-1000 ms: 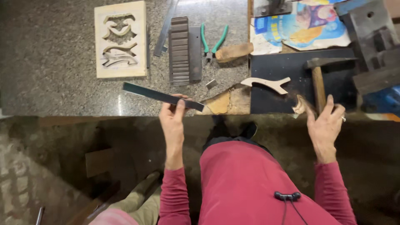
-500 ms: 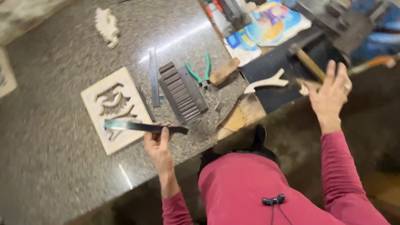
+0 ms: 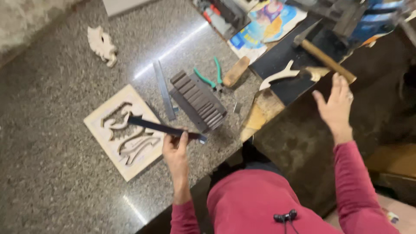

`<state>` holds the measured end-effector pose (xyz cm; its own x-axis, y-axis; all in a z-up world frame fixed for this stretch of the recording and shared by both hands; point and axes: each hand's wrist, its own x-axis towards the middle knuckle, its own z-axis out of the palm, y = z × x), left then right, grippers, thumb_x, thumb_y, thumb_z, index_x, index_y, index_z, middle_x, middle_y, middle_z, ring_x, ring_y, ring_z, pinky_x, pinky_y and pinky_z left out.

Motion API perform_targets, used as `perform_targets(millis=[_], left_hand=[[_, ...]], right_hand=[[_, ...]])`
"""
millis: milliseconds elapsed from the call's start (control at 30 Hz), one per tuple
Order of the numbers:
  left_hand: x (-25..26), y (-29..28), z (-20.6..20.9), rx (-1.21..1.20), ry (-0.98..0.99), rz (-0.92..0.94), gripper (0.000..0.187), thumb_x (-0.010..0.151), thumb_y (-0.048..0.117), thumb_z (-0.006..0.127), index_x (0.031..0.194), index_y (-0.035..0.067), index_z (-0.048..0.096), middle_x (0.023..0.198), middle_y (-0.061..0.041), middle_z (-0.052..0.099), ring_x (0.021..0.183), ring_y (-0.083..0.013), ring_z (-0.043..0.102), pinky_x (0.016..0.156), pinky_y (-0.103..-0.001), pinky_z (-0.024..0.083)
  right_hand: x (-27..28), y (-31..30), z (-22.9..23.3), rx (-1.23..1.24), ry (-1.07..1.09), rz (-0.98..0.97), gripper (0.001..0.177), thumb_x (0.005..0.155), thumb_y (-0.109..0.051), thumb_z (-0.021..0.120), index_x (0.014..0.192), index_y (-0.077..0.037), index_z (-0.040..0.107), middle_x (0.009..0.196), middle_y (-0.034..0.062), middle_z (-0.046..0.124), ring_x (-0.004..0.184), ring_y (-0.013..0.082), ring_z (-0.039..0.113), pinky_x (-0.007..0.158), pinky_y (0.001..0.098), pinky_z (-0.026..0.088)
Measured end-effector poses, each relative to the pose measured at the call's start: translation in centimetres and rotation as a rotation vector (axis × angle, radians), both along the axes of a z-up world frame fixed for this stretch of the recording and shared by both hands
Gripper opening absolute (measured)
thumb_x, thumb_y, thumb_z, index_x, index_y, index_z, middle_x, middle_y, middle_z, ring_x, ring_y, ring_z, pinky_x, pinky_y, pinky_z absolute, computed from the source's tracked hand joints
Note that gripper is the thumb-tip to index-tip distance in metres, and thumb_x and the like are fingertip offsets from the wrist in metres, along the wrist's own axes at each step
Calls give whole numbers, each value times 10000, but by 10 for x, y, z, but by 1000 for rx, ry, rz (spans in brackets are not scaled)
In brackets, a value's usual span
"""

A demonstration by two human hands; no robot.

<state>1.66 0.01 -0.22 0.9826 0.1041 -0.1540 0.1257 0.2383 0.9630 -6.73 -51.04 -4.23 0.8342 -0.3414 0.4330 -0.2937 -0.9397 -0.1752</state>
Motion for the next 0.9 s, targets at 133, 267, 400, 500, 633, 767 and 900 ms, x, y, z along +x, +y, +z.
perform_targets(millis=[133,267,400,500,633,767,900], left_hand=[[-6,-7,-5,66,-18,-16,209,969,32,668,1167,-27,636,1060,-93,733,973,-150,717,864,-295,618],[-12,-10,-8,119,26,8,202,960,28,674,1151,-31,642,1027,-84,723,952,-151,716,841,-295,622],[-24,-24,-18,-1,27,36,230,959,13,648,1184,-22,618,1030,-70,698,955,-144,700,849,-317,643],[-26,-36,-23,172,4,49,202,995,-20,663,1191,-60,633,1041,-110,697,949,-166,684,844,-322,583],[-30,-58,-22,14,95,89,192,966,-12,635,1155,-39,611,1038,-102,719,951,-169,723,857,-354,648],[-21,-80,-13,70,62,89,202,962,-10,646,1163,-25,630,1039,-103,723,945,-166,708,829,-336,628],[-14,-89,0,73,31,125,200,963,2,650,1160,-25,630,1053,-84,717,971,-150,707,837,-318,642]], right_hand=[[15,-36,-12,34,46,1,811,1082,-423,719,1637,34,344,1610,295,403,1460,483,420,1201,566,333],[36,-61,-23,-47,80,25,761,1088,-417,728,1607,33,400,1547,280,435,1446,463,444,1180,576,347],[58,-84,-39,-224,125,39,649,1072,-392,740,1537,-15,489,1424,268,485,1352,464,482,1139,547,395],[72,-102,-46,-212,123,46,629,1051,-343,734,1532,-20,490,1383,244,518,1294,456,516,1091,550,427],[72,-118,-56,-135,178,35,625,1007,-282,730,1557,-75,517,1303,212,548,1163,436,573,1006,539,473],[77,-125,-56,-13,208,11,512,1055,-312,690,1498,-99,549,1227,239,566,1025,464,635,883,520,524],[86,-121,-47,101,223,47,572,1019,-410,665,1460,-60,560,1191,278,649,946,495,665,785,546,530]])
